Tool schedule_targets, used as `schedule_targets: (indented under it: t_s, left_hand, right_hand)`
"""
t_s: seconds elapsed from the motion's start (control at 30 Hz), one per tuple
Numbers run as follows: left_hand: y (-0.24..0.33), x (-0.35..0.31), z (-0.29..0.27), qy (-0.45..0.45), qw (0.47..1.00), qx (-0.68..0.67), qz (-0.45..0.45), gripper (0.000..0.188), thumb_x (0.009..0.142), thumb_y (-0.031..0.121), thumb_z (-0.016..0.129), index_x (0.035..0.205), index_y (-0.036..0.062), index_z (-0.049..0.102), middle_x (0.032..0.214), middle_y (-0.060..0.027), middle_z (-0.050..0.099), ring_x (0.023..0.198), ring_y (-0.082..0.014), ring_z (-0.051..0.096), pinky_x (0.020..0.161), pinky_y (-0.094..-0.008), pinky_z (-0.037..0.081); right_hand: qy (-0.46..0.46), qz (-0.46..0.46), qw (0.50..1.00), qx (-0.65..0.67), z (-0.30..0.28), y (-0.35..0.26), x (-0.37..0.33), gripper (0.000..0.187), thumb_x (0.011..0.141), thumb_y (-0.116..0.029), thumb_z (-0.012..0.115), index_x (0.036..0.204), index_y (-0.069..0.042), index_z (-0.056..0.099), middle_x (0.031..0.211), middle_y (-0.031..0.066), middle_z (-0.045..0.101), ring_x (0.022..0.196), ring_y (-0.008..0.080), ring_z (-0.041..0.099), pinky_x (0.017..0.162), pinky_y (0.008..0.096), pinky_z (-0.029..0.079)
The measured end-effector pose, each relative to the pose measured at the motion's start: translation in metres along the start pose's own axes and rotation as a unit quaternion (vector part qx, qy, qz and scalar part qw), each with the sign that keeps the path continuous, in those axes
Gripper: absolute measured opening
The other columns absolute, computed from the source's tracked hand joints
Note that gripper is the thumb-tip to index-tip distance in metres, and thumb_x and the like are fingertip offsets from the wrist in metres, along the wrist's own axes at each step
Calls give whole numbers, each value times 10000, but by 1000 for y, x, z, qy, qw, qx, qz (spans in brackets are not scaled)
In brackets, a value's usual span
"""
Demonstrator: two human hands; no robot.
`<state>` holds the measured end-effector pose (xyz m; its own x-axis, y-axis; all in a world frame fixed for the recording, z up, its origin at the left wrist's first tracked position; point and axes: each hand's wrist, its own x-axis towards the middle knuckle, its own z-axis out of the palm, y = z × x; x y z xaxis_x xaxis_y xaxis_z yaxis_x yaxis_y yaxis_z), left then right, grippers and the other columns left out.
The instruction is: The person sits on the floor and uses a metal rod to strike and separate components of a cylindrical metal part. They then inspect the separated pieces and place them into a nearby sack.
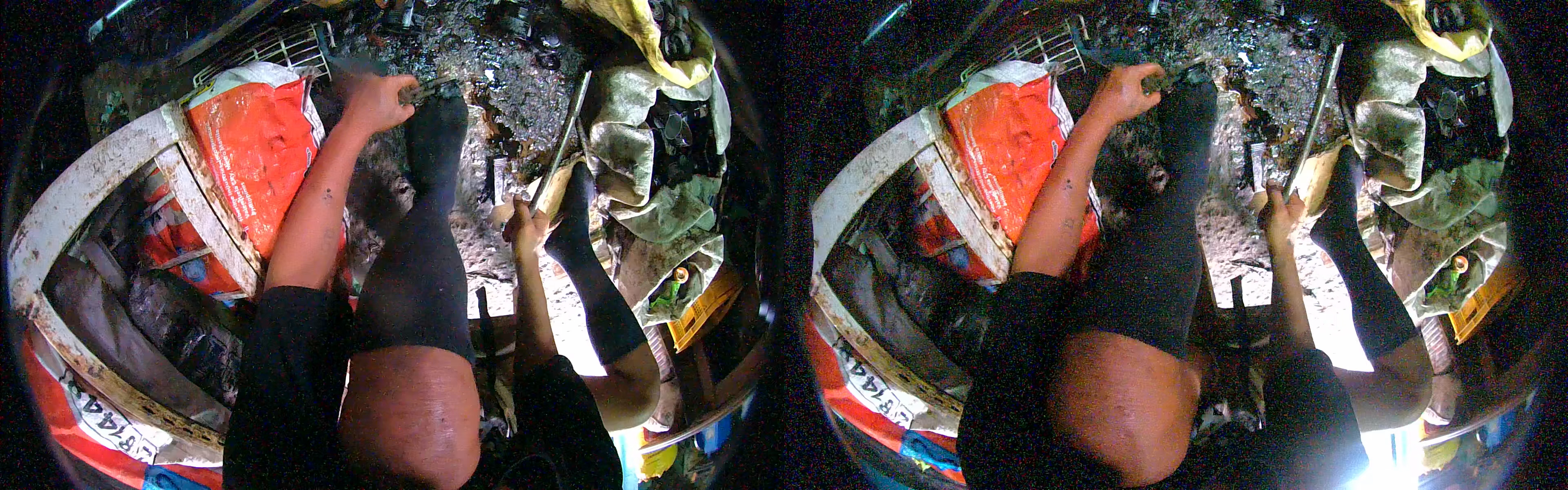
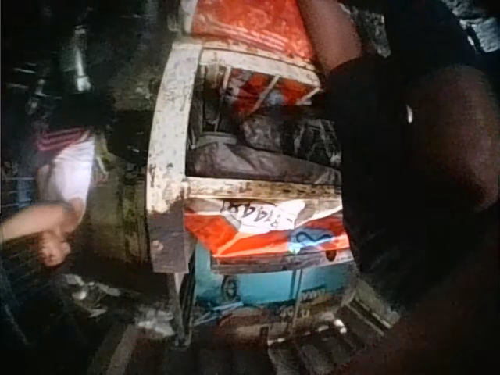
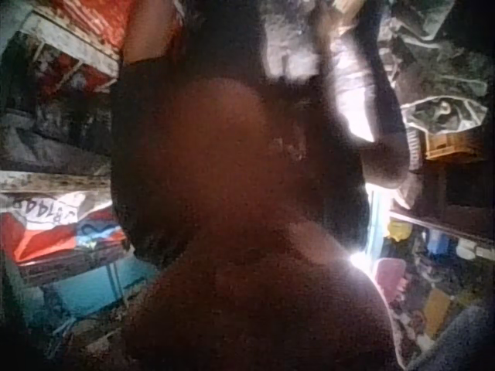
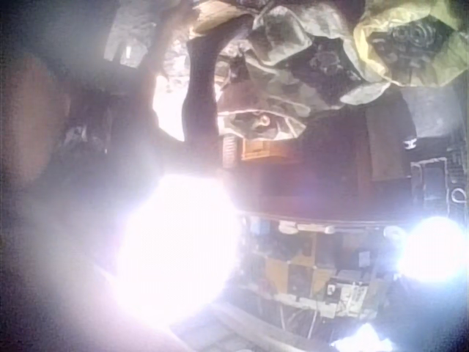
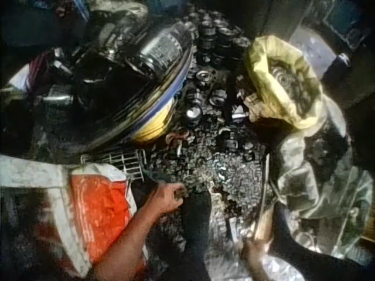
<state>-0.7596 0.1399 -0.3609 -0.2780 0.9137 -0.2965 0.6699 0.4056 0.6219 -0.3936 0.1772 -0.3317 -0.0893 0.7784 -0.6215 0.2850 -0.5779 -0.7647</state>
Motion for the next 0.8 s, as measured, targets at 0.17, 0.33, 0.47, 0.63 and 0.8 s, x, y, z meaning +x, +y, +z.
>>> schedule_targets:
  t_s: [0.17, 0.33, 0.47, 0.63, 0.8]
  left_hand:
    - [5, -17, 12, -10, 998, 23, -57, 374, 742, 223, 707, 1102, 138, 652, 960, -186, 694, 905, -394, 669, 803, -481, 547]
    - [7, -11, 18, -13, 994, 25, -106, 363, 746, 267, 728, 1066, 103, 674, 987, -208, 695, 924, -413, 667, 821, -501, 544]
    - [1, -2, 23, -46, 991, 49, -120, 377, 731, 254, 734, 1046, 50, 689, 1008, -240, 686, 938, -423, 660, 873, -479, 538]
    - [3, 0, 20, -62, 993, 34, -100, 359, 727, 233, 716, 1028, 40, 684, 967, -255, 682, 906, -428, 664, 848, -481, 540]
    - [-1, 0, 24, -51, 994, 38, -91, 318, 713, 189, 683, 991, 37, 669, 927, -255, 680, 879, -432, 663, 825, -491, 541]
  right_hand:
    - [-11, 60, 998, -6, 9, -12, -15, 374, 918, -236, 676, 640, -120, 455, 459, -14, 389, 327, 104, 352, 329, 293, 271]
    - [-12, 57, 998, -34, 4, -10, -18, 390, 922, -244, 671, 638, -120, 434, 462, -20, 377, 334, 94, 348, 331, 283, 263]
    - [-31, 41, 997, -51, -11, 13, -8, 394, 928, -238, 663, 636, -130, 422, 464, -29, 376, 335, 88, 339, 333, 279, 247]
    - [-45, 51, 995, -69, -9, 9, -12, 398, 931, -247, 663, 632, -129, 428, 470, -38, 375, 348, 81, 332, 341, 279, 240]
    - [-37, 78, 988, -130, 5, -10, -25, 362, 901, -276, 712, 626, -102, 553, 518, -54, 445, 444, 56, 360, 424, 270, 241]
